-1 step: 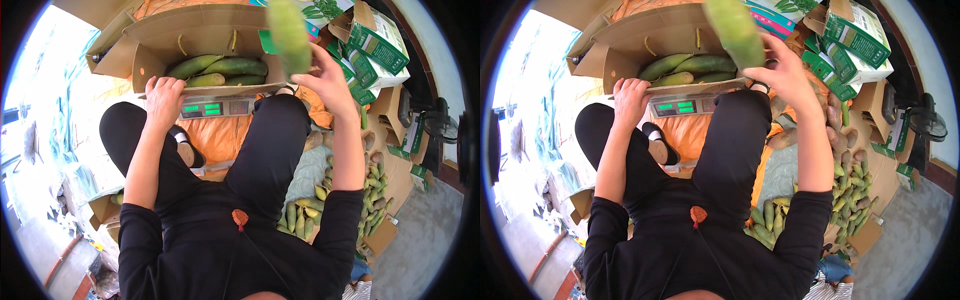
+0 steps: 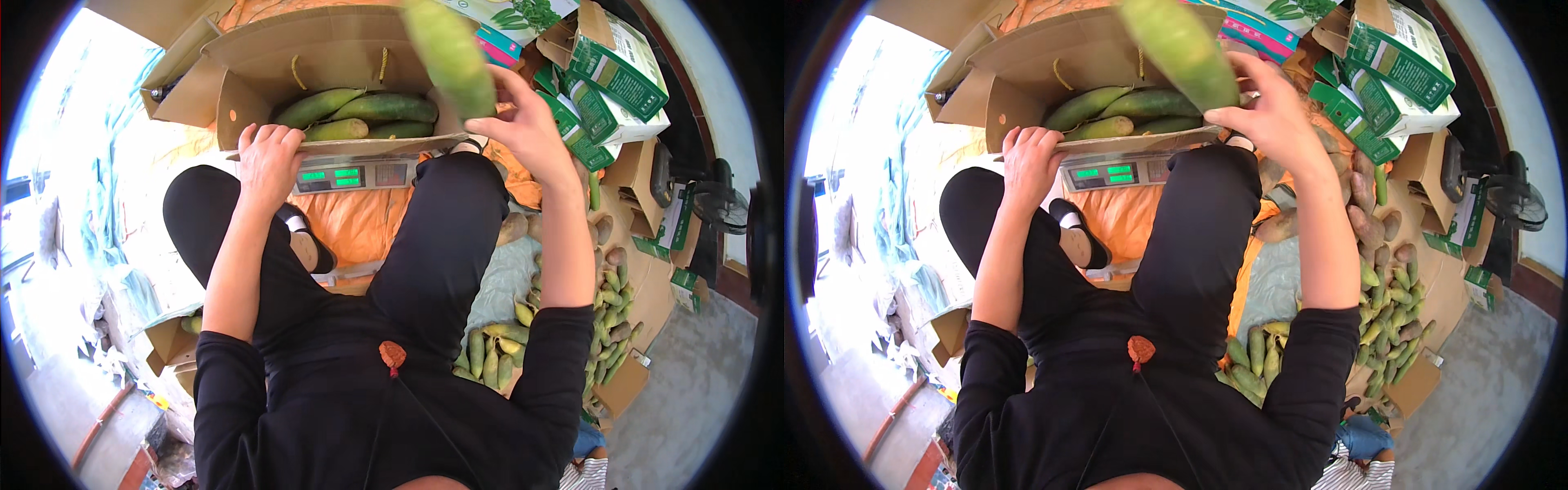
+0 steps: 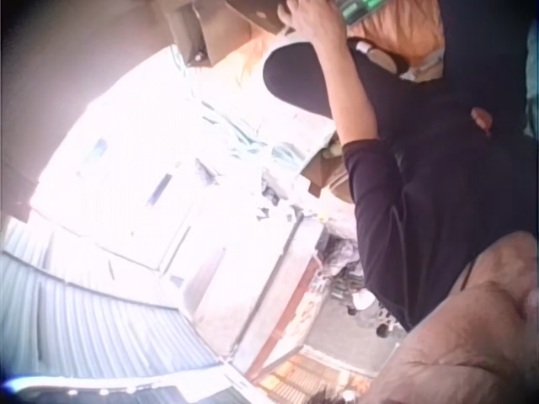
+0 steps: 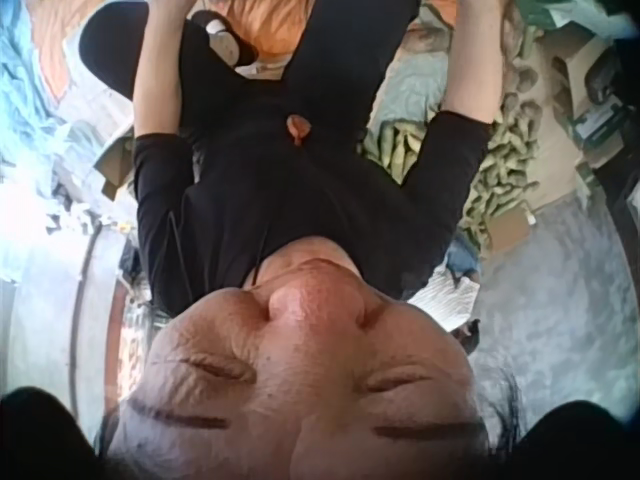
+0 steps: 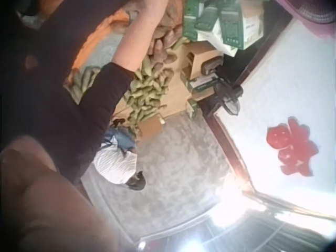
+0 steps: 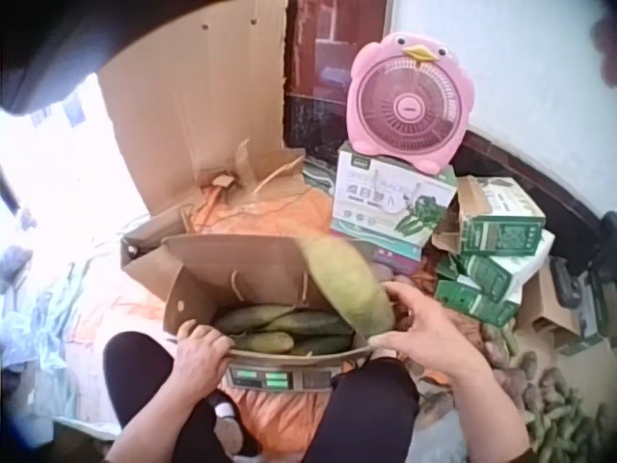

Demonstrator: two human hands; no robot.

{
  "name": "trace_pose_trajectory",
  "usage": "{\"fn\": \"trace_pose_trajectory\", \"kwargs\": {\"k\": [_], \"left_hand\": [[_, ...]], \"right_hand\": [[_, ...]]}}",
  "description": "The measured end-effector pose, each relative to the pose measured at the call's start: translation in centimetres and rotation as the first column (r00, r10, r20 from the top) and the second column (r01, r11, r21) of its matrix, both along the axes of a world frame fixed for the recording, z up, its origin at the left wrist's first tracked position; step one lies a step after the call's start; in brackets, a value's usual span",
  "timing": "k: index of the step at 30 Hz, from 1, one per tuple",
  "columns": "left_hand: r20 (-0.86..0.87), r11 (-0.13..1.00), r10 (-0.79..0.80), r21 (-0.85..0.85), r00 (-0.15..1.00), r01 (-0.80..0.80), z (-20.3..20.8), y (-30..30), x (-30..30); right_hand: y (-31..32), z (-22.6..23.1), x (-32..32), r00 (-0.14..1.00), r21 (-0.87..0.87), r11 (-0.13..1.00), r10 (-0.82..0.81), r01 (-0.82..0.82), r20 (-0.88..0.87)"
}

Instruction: Sorting green gourds from a pile on the floor into a box and weighing it.

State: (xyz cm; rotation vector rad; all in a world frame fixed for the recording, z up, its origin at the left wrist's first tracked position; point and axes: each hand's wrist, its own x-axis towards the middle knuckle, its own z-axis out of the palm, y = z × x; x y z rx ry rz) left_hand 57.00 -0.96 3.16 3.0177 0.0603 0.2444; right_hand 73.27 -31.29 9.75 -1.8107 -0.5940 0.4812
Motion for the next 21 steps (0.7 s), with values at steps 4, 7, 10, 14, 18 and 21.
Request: {"fn": "trace_pose_trajectory", "kwargs": {"k": [4, 7, 10, 14, 18, 21], "left_hand": [[0.016, 1.0, -0.01, 0.001, 1.0, 0.01, -0.1, 0.1, -0.1], [0.011, 1.0, -0.027, -0.002, 1.0, 0.027, -0.1, 0.3, -0.1], [-0.03, 1.0, -0.016, -0.021, 0.999, 0.016, -0.1, 0.4, -0.1], [0.009, 0.998, -0.027, -0.054, 1.0, 0.027, 0.2, 0.3, -0.3], [0.043, 0.998, -0.037, -0.043, 0.998, 0.039, 0.5, 0.2, -0.4], [0.063, 0.998, -0.039, -0.054, 0.997, 0.042, 0.7, 0.1, -0.5]], "right_hand": [[0.9, -2.4, -0.1, 0.981, -0.16, 0.972, -0.156, 0.174, 0.119], [-1.8, -4.8, -0.4, 0.943, -0.012, 0.945, -0.327, 0.328, 0.056], [-5.9, -8.6, -2.6, 0.899, -0.04, 0.901, -0.434, 0.433, -0.059], [-11.2, -16.1, -8.1, 0.808, -0.229, 0.825, -0.558, 0.516, -0.188], [-15.7, -23.7, -16.7, 0.689, -0.283, 0.771, -0.637, 0.571, -0.345], [-18.2, -28.9, -22.8, 0.516, -0.395, 0.7, -0.71, 0.595, -0.48]]}}
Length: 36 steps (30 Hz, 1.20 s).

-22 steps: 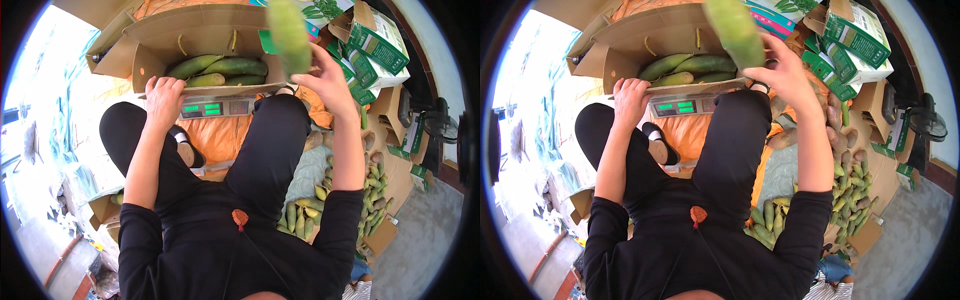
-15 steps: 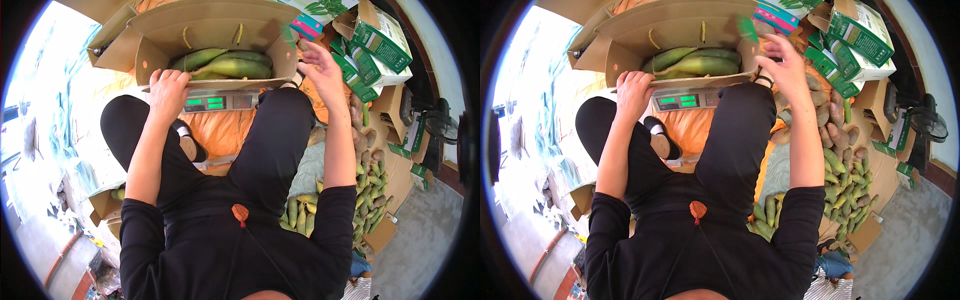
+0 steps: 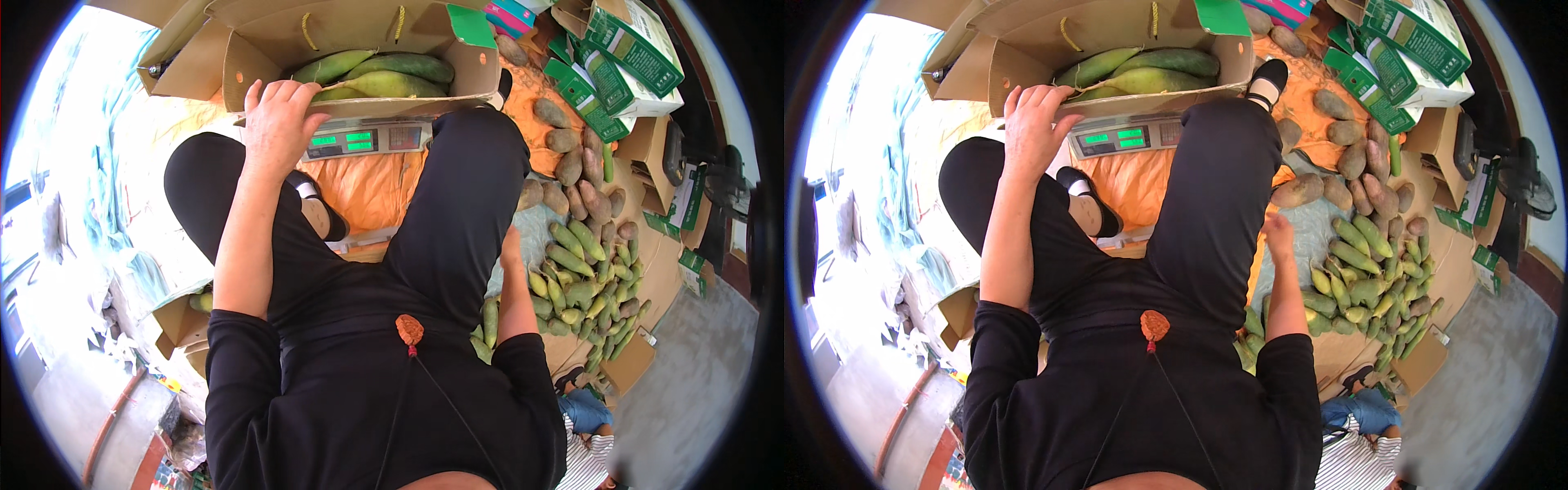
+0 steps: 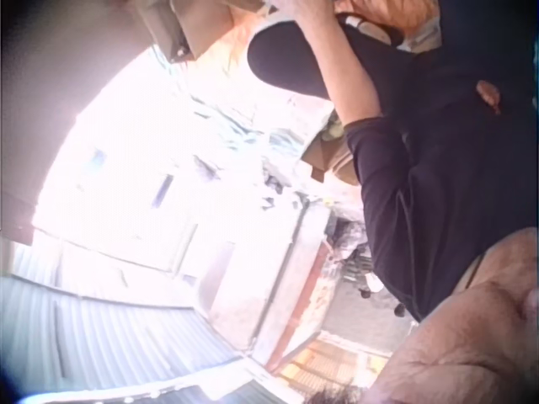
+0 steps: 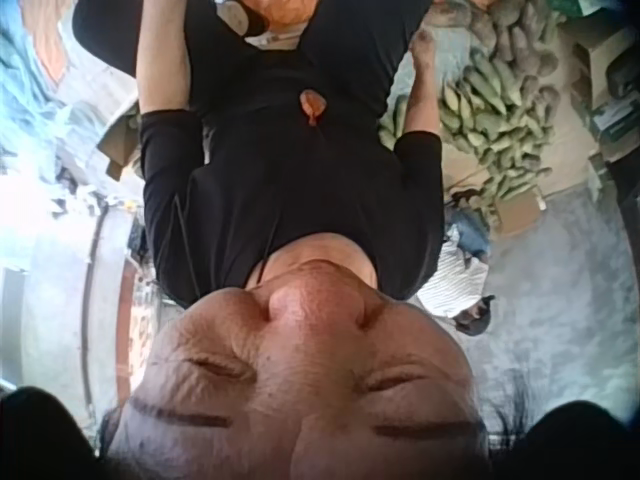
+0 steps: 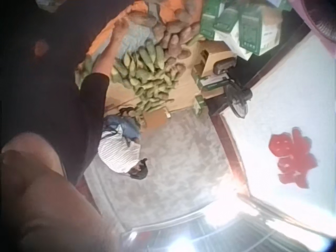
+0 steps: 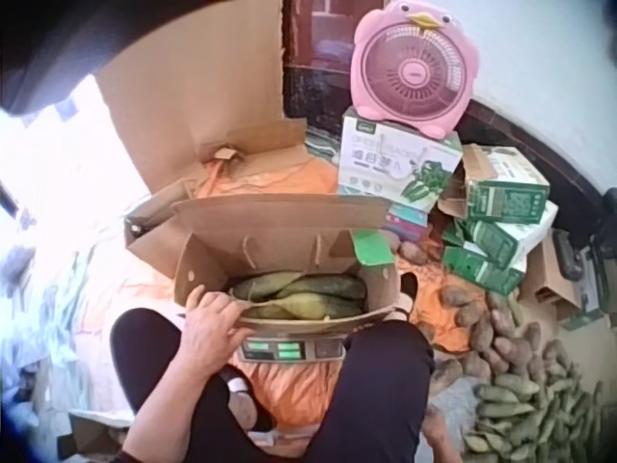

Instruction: Sorting green gourds from a pile on the floor into a box and weighing it.

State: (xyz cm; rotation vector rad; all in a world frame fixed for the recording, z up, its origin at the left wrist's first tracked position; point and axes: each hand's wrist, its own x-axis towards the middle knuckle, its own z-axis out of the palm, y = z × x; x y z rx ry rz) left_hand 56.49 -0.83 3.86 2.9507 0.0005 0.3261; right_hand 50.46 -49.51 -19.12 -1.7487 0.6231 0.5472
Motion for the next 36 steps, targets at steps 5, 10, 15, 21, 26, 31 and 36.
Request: {"fn": "trace_pose_trajectory", "kwargs": {"k": [5, 10, 15, 21, 26, 31, 36], "left_hand": [[0.031, 1.0, 0.001, 0.022, 1.0, -0.002, 0.2, -0.1, -0.1], [0.011, 0.999, 0.007, 0.031, 1.0, -0.008, 0.4, -0.2, -0.2], [0.014, 0.999, 0.01, 0.037, 1.0, -0.01, 0.5, -0.3, -0.3], [0.018, 1.0, -0.012, 0.012, 1.0, 0.012, 0.9, -0.4, -0.3], [0.036, 1.0, -0.007, 0.021, 0.999, 0.006, 0.7, -0.3, -0.4], [0.019, 0.998, -0.045, 0.044, 0.999, 0.045, 0.5, 0.5, -0.6], [0.021, 0.994, -0.075, 0.078, 0.997, 0.074, 0.0, 0.9, -1.0]], "right_hand": [[-0.8, -4.5, -8.2, 0.973, -0.127, 0.985, 0.085, -0.114, -0.216], [-0.2, -3.8, -11.0, 0.95, -0.234, 0.944, 0.167, -0.231, -0.265], [0.5, -3.1, -11.2, 0.95, 0.259, 0.957, -0.047, 0.132, -0.309], [0.9, -3.0, -9.4, 0.933, 0.051, 0.99, -0.106, 0.131, -0.343], [1.4, -1.9, -8.9, 0.954, -0.061, 0.998, -0.001, -0.018, -0.301], [2.1, -1.6, -10.4, 0.94, -0.111, 0.994, -0.027, -0.011, -0.34], [2.7, -3.0, -14.8, 0.841, -0.106, 0.887, 0.379, -0.449, -0.386]]}}
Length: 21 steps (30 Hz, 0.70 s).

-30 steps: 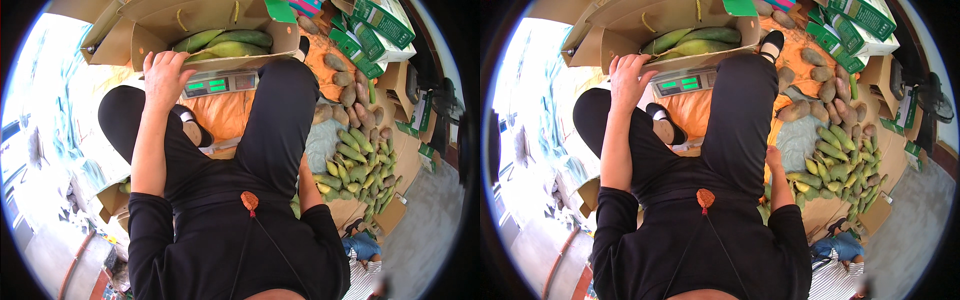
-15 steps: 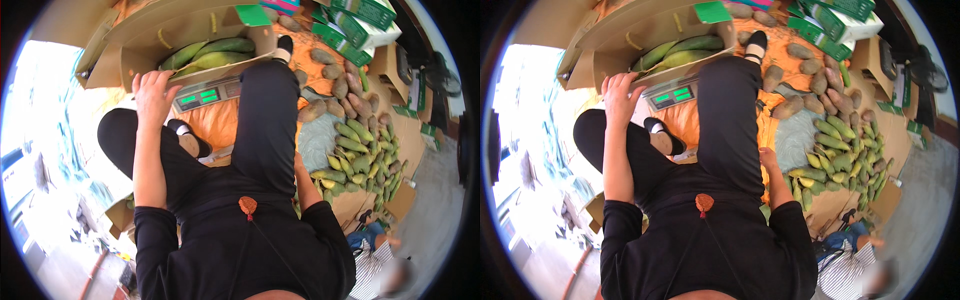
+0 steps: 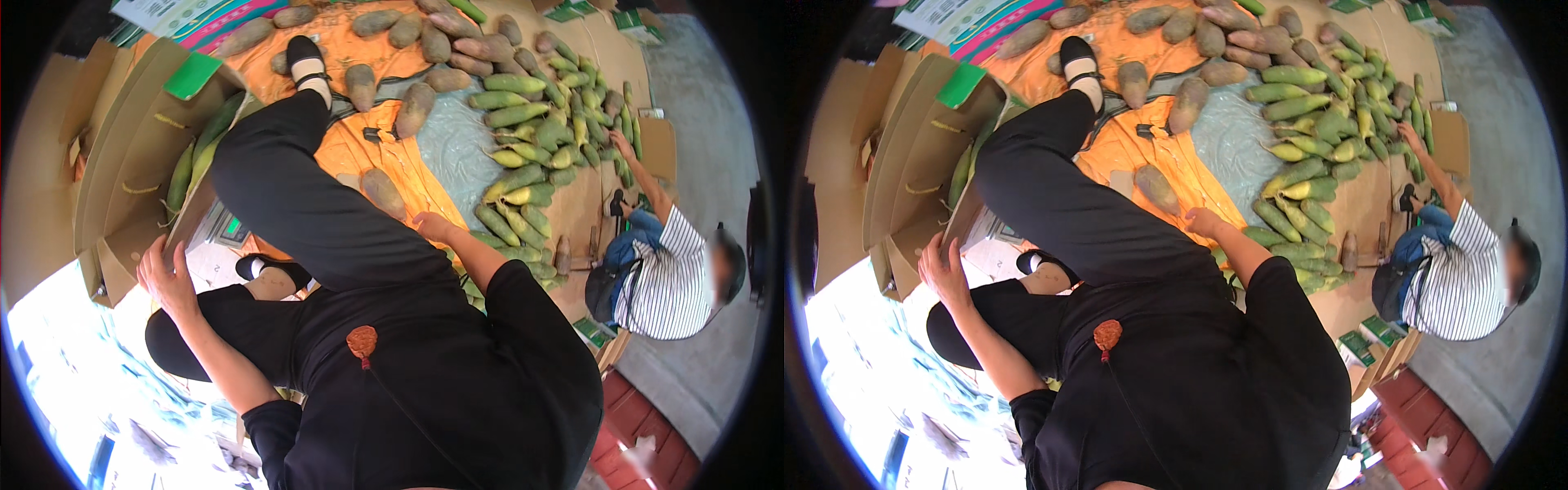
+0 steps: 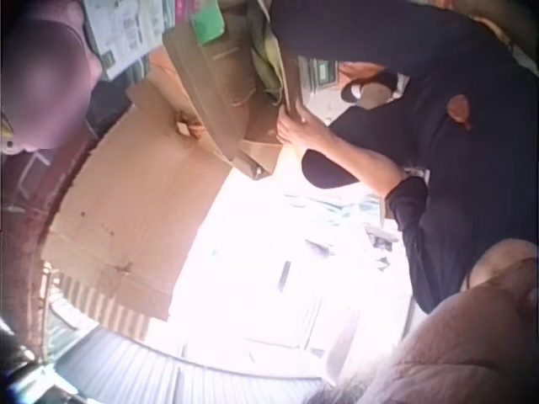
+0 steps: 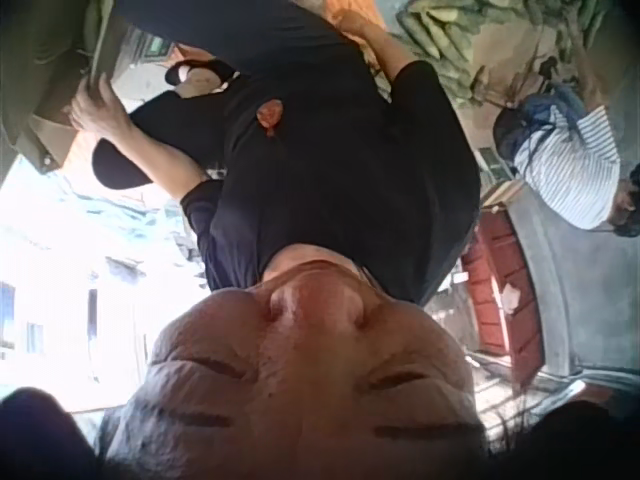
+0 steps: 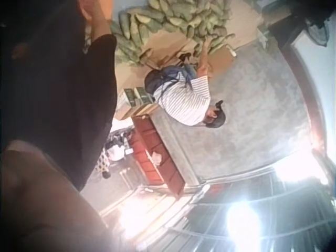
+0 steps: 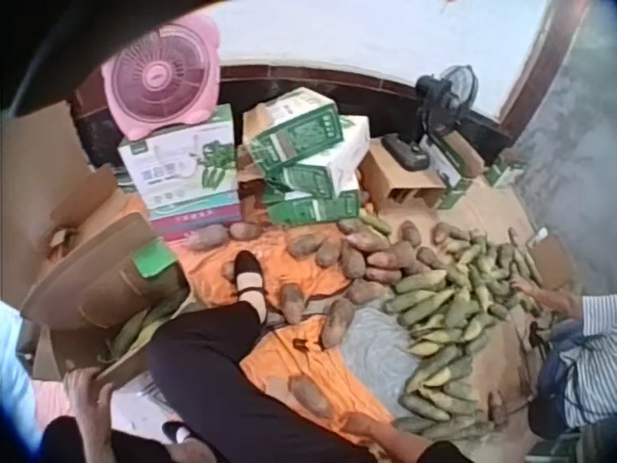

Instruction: Sorting green gourds from a pile on the floor into a box and weighing it.

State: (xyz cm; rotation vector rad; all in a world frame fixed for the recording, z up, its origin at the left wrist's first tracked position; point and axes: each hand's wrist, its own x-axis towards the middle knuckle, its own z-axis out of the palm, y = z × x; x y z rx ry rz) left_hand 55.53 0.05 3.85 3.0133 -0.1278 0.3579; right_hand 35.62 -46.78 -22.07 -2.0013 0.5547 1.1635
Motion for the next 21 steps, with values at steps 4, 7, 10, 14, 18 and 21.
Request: {"fn": "trace_pose_trajectory", "kwargs": {"k": [4, 7, 10, 14, 18, 21], "left_hand": [[-0.029, 0.999, -0.003, 0.041, 1.0, 0.004, -0.4, 0.4, -0.2], [-0.012, 0.998, -0.025, 0.053, 1.0, 0.026, -0.7, 0.5, -0.2], [-0.009, 0.997, -0.037, 0.061, 0.999, 0.038, -0.8, 0.4, -0.3], [0.008, 0.996, -0.041, 0.081, 0.999, 0.04, -0.9, 0.1, -0.1], [0.0, 0.997, -0.037, 0.072, 0.999, 0.037, -1.0, 0.2, -0.2], [0.029, 0.998, -0.029, 0.058, 0.999, 0.027, -1.3, 0.3, -0.4]], "right_hand": [[0.0, -0.5, -3.5, 0.973, 0.039, 0.975, 0.223, -0.22, -0.067], [-0.3, 0.4, -4.0, 0.954, 0.102, 0.951, 0.297, -0.292, -0.044], [-0.2, 2.1, -3.9, 0.943, 0.091, 0.941, 0.33, -0.327, -0.029], [-0.6, 3.2, -3.1, 0.937, 0.142, 0.935, 0.339, -0.324, -0.09], [-3.3, 3.1, -4.0, 0.984, 0.0, 1.0, -0.014, 0.014, -0.179], [-7.1, 3.2, -5.6, 0.903, -0.16, 0.94, -0.337, 0.303, -0.269]]}}
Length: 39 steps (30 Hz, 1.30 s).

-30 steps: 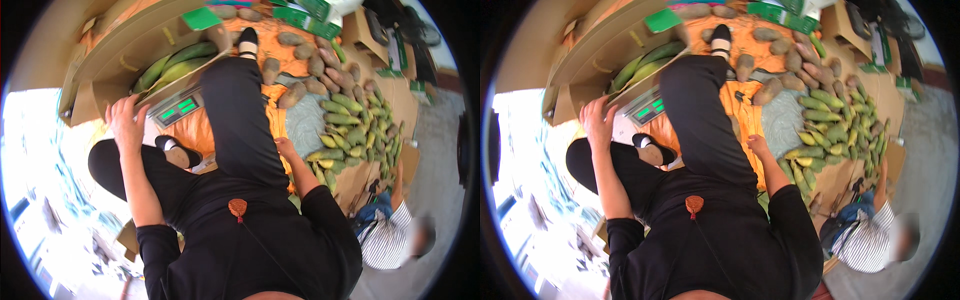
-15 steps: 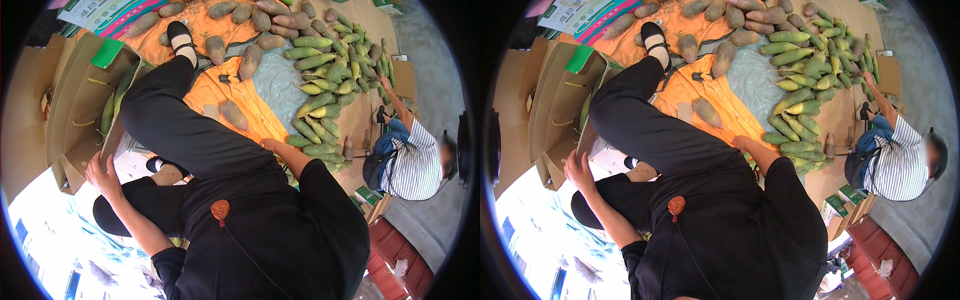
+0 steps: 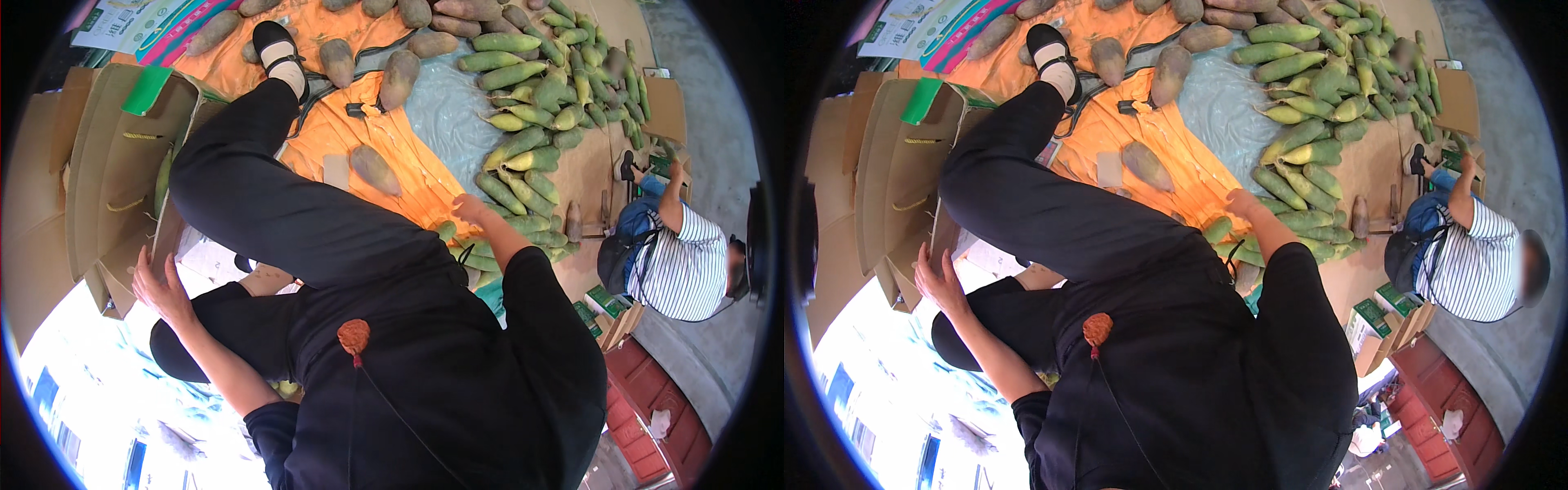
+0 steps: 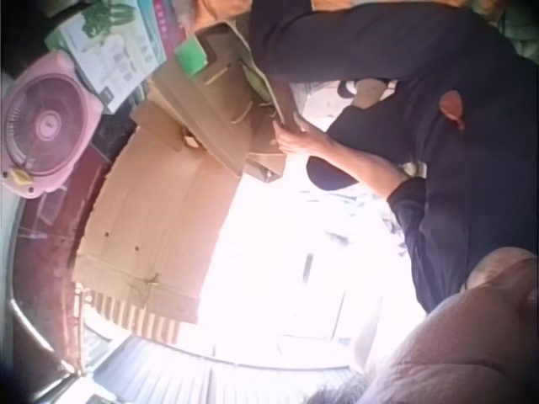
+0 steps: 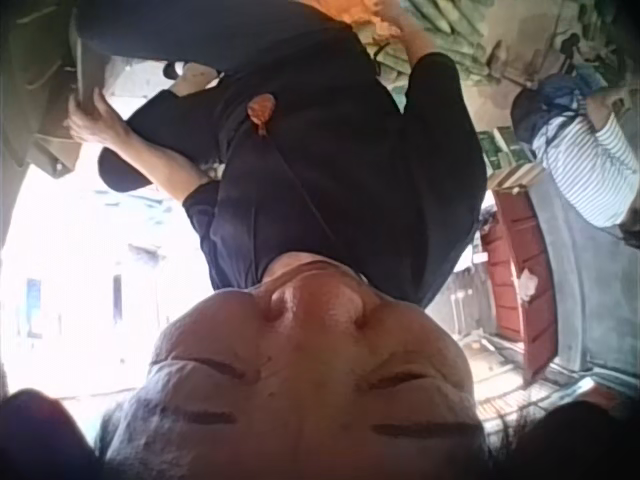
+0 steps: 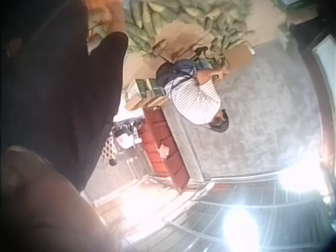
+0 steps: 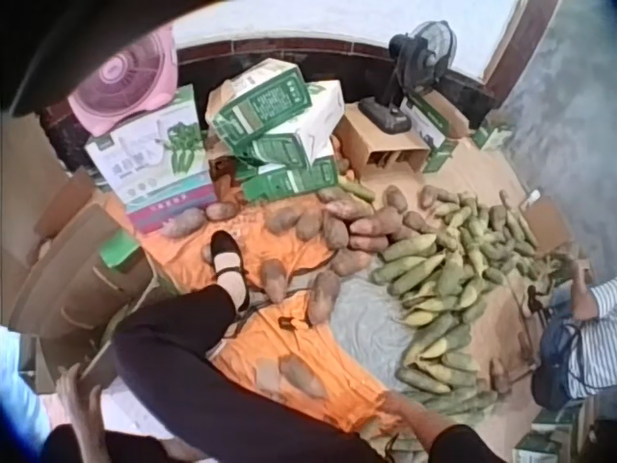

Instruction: Sorting green gourds from a pile on the floor into a box and weighing it.

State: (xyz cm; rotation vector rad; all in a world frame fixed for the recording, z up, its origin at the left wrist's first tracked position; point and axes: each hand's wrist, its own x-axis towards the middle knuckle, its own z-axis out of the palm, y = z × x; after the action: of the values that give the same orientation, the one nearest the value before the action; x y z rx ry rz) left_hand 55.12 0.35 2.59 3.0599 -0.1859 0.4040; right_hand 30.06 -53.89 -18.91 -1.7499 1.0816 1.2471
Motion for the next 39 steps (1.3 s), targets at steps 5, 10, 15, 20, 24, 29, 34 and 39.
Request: {"fn": "trace_pose_trajectory", "kwargs": {"k": [5, 10, 15, 20, 24, 29, 34, 39], "left_hand": [[0.027, 1.0, 0.007, -0.009, 1.0, -0.006, -0.3, 0.4, -0.1], [0.037, 1.0, 0.011, 0.005, 0.999, -0.012, -0.5, 0.7, -0.5], [0.044, 0.999, 0.024, 0.044, 0.999, -0.026, -0.6, 0.7, -0.7], [0.08, 0.998, -0.051, -0.028, 0.995, 0.053, 0.0, 0.3, -0.9], [0.077, 0.999, -0.021, -0.046, 0.997, 0.025, 0.5, -0.2, -1.0], [0.041, 0.997, 0.053, -0.066, 0.998, -0.05, 0.8, -0.6, -1.0], [0.021, 0.989, 0.115, -0.098, 0.993, -0.113, 1.0, -0.7, -1.0], [0.02, 0.986, 0.144, -0.087, 0.989, -0.142, 1.1, -0.8, -0.9]], "right_hand": [[-5.0, -0.2, -3.0, 0.966, -0.433, 0.893, 0.206, -0.122, 0.154], [-8.0, -1.0, -3.9, 0.954, -0.606, 0.795, 0.21, -0.04, 0.214], [-8.0, -1.2, -2.1, 0.959, -0.475, 0.875, 0.209, -0.095, 0.192], [-7.0, -2.4, -0.8, 0.848, -0.581, 0.698, 0.529, -0.42, 0.022], [-6.6, -2.6, -0.8, 0.89, -0.482, 0.765, 0.45, -0.427, -0.075], [-5.7, -1.6, -0.2, 0.738, -0.375, 0.646, 0.643, -0.665, -0.202], [-3.8, -1.5, 0.1, 0.595, -0.382, 0.487, 0.764, -0.785, -0.25], [-4.2, -1.1, 0.5, 0.519, -0.27, 0.452, 0.805, -0.85, -0.286]]}}
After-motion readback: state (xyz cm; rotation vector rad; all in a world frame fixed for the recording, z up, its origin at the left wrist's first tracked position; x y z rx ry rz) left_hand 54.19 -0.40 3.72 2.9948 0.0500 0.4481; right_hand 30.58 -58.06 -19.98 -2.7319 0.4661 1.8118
